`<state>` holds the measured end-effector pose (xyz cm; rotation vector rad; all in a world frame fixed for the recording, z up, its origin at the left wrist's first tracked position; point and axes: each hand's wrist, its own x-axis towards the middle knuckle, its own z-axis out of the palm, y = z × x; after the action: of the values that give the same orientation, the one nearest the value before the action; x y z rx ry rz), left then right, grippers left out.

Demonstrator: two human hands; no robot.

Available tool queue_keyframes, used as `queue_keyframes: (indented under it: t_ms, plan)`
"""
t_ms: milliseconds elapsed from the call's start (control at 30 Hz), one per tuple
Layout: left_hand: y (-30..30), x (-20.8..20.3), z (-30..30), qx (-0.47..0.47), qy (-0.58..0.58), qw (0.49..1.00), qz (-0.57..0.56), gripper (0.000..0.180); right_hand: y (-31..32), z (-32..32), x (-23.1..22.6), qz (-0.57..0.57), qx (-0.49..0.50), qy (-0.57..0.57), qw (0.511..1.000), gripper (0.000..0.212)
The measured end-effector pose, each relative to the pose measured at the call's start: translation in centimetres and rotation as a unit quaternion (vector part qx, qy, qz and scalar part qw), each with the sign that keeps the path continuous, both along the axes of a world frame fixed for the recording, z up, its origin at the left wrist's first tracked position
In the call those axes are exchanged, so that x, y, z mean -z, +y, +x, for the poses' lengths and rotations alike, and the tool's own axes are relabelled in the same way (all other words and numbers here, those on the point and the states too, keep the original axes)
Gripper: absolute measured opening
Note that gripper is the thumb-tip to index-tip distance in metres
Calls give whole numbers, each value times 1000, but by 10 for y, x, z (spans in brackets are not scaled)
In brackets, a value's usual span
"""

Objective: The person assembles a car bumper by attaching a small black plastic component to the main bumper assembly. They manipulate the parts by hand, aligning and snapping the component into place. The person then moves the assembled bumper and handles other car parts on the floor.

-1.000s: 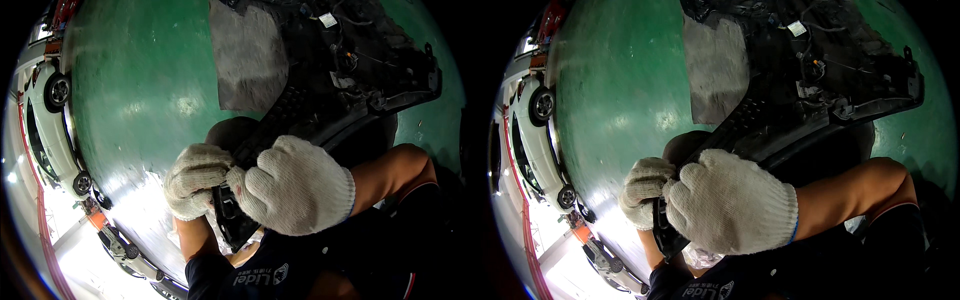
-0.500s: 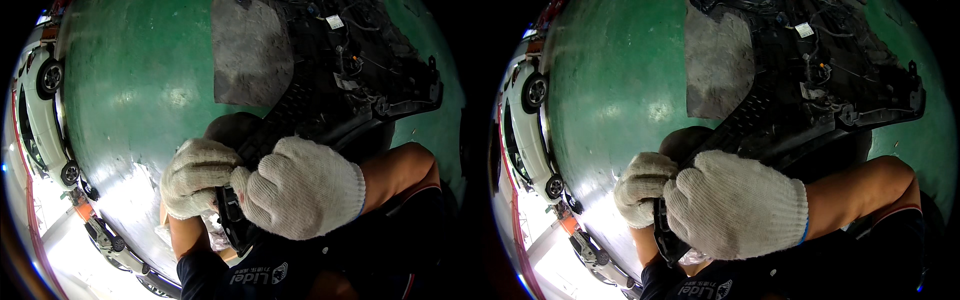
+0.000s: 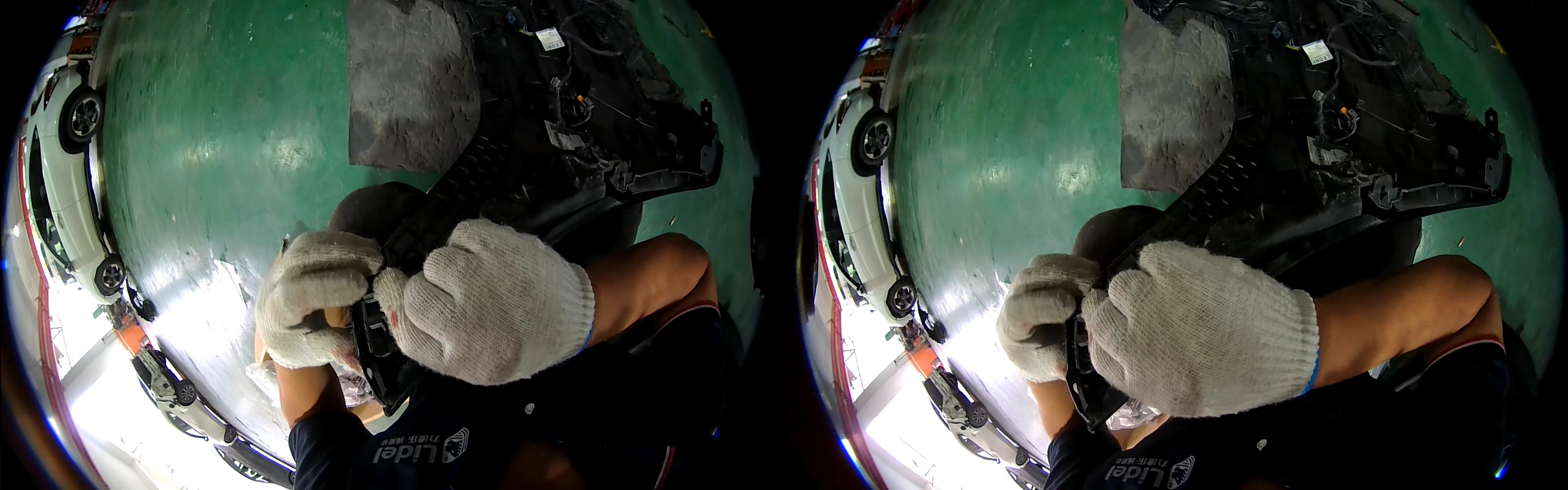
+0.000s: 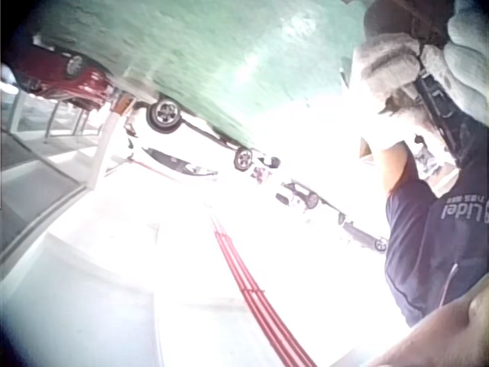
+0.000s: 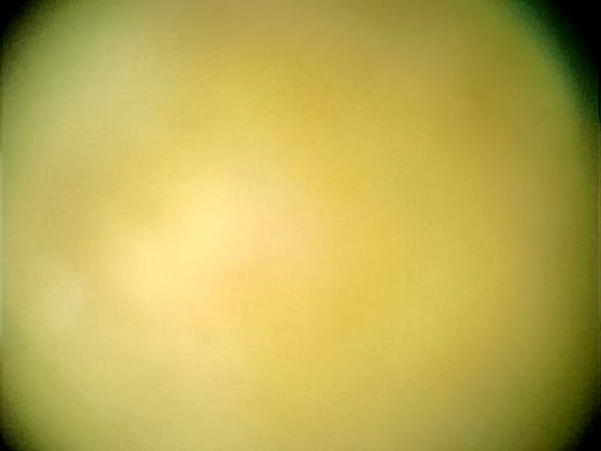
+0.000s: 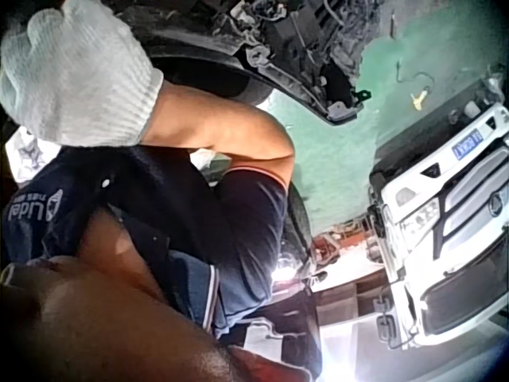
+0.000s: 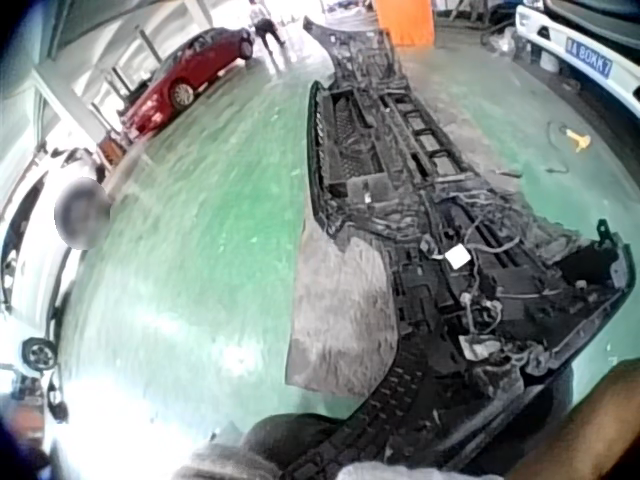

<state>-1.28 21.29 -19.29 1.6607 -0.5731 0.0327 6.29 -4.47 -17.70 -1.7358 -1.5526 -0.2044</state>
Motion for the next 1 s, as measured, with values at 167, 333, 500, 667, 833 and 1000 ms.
queue_keyframes:
  t_ms: [167, 333, 500, 667, 833, 1000]
  plan:
    - [-9, -9, -16, -75, -36, 995, 60, 53, -1, 5, -7, -26, -34, 41, 998, 23]
    - [-14, -12, -20, -96, -17, 992, 75, 48, 0, 4, -3, -6, -45, 53, 998, 27]
    - [-8, -18, -9, -38, 18, 997, 63, 44, 1, 5, -5, -15, -68, 44, 997, 23]
    - [-3, -35, 12, 46, 48, 992, 108, 46, 3, 3, 1, -25, -76, 45, 996, 19]
    - [2, -41, 5, 44, 150, 982, 108, 47, 1, 7, -4, -39, -85, 22, 995, 18]
    - [0, -44, 16, 62, 142, 982, 111, 54, 1, 8, -8, -50, -74, 18, 996, 16]
